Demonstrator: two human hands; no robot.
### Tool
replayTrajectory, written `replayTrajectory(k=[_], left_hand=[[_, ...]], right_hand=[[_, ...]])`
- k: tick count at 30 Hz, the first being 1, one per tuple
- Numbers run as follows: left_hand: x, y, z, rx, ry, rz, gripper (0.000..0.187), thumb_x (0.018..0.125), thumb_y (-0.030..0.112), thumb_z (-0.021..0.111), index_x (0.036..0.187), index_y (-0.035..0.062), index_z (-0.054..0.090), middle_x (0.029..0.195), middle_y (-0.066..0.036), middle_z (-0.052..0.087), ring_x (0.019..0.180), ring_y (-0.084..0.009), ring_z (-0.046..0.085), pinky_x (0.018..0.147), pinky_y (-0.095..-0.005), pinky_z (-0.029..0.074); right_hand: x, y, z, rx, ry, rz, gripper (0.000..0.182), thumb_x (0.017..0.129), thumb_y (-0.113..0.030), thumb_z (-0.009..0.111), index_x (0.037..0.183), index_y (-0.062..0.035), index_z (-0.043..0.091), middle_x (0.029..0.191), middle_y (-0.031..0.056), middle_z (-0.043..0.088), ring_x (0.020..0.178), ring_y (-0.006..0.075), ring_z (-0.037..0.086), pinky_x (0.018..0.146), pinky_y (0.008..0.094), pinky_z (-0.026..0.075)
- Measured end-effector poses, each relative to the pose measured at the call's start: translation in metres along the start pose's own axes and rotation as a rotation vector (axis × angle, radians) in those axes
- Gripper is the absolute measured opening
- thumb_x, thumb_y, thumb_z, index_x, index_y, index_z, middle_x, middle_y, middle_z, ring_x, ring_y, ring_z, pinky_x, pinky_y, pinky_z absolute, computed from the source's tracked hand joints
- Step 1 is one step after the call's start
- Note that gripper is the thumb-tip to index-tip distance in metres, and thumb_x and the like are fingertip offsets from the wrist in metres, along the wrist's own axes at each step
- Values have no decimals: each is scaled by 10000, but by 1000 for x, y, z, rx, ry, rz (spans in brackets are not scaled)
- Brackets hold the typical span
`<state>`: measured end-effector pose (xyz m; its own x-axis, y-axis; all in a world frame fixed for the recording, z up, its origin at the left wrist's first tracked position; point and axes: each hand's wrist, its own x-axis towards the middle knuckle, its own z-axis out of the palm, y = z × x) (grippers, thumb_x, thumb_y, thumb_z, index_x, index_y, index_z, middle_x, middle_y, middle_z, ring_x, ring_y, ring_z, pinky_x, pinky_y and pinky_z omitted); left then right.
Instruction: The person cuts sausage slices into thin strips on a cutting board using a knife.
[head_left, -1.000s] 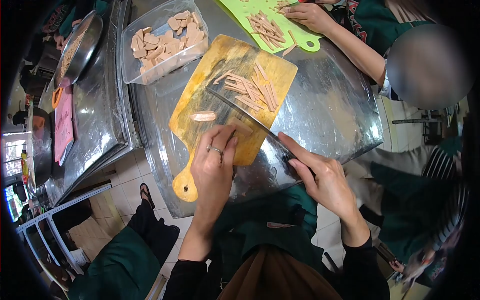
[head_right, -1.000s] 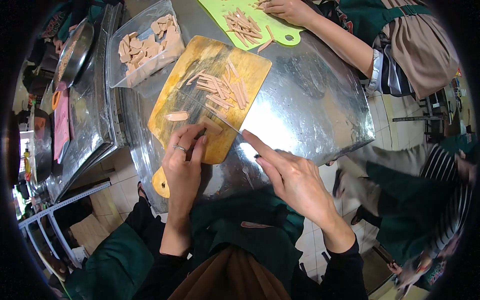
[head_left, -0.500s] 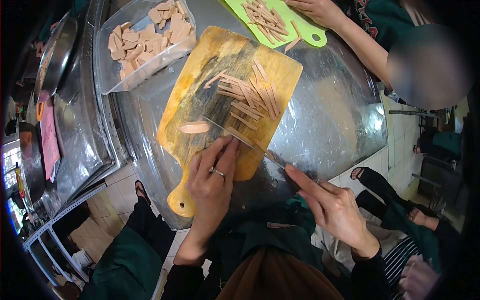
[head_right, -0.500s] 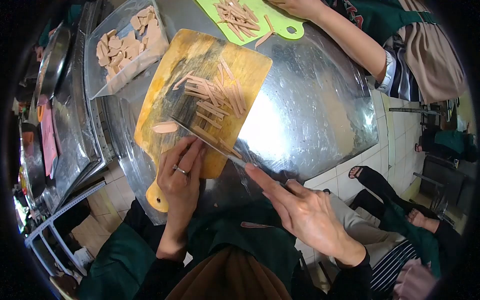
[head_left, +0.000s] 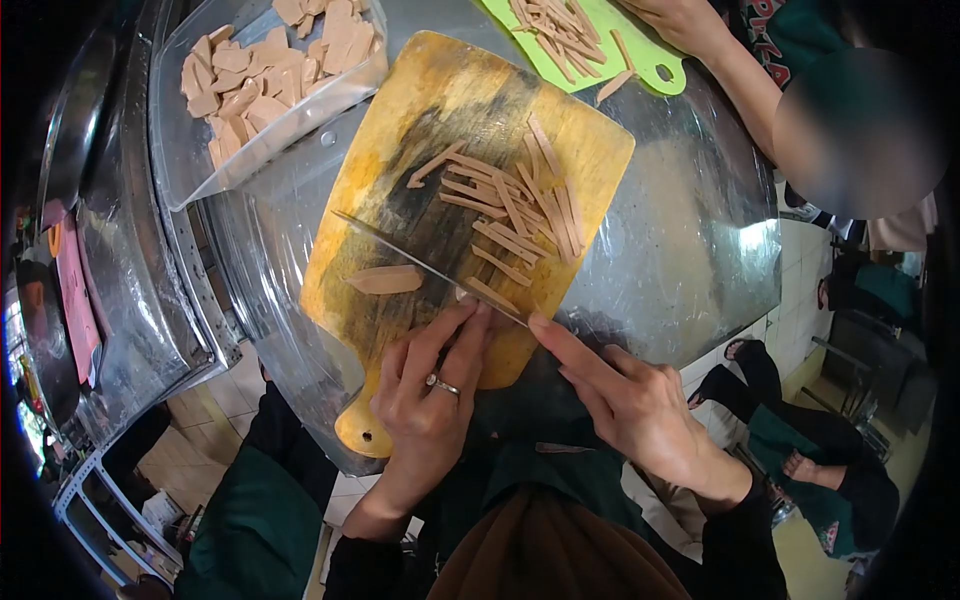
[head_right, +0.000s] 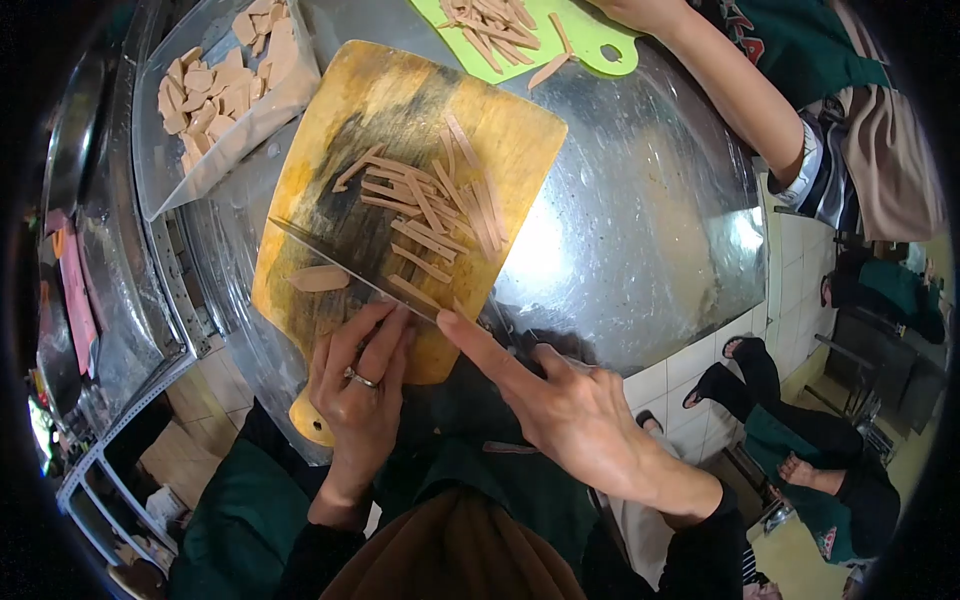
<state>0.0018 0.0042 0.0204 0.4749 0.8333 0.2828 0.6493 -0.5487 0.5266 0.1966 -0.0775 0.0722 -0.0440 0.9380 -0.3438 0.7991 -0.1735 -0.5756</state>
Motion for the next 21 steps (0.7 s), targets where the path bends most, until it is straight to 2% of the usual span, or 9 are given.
replayTrajectory(k=[2,5,8,10,13,18,20,21], left_hand=[[0,1,0,14,9,-3,357,769,8,840,1113,92,792,1136,-23,735,880,-204,692,772,-310,568],[-1,0,3,1,26,10,359,773,4,835,1118,94,792,1124,-25,737,883,-209,694,776,-313,569],[-2,0,5,-5,43,21,364,776,-2,825,1126,94,791,1117,-26,739,885,-214,696,779,-322,569],[-4,-2,5,3,57,28,367,779,-7,818,1132,93,791,1119,-27,739,891,-217,697,783,-327,570],[-7,-4,8,2,86,41,372,786,-12,808,1141,95,790,1130,-24,737,904,-218,695,790,-331,572],[-10,-7,11,4,111,50,383,790,-13,802,1153,108,792,1140,-15,732,907,-208,685,787,-327,574],[-10,-6,10,2,103,38,384,786,-11,804,1149,111,795,1135,-11,731,892,-198,682,782,-322,574],[-10,-6,9,2,98,31,384,784,-11,804,1147,113,796,1133,-9,731,884,-193,681,779,-319,574]], right_hand=[[2,-3,-2,39,20,13,653,938,-22,693,1537,-218,521,679,136,599,582,319,637,547,439,539],[9,2,12,142,127,-31,692,975,-85,671,1591,-286,428,630,141,590,515,328,621,495,449,529],[25,1,5,220,104,-6,639,967,-3,657,1553,-192,489,869,209,701,692,414,662,646,453,551],[31,1,4,258,134,-18,615,972,18,643,1543,-161,504,1031,240,715,744,439,674,681,416,555],[29,-5,-10,385,108,-20,597,965,43,634,1525,-135,531,1126,262,704,764,427,699,697,374,561],[-1,-9,-20,218,37,-9,598,952,38,641,1519,-114,534,1108,252,716,744,408,698,711,404,569],[-14,-3,-13,181,57,-34,607,964,5,642,1539,-138,509,949,220,677,679,375,667,669,420,559],[-19,2,-7,173,75,-53,621,979,-27,642,1562,-168,481,799,193,632,621,347,640,624,428,547]])
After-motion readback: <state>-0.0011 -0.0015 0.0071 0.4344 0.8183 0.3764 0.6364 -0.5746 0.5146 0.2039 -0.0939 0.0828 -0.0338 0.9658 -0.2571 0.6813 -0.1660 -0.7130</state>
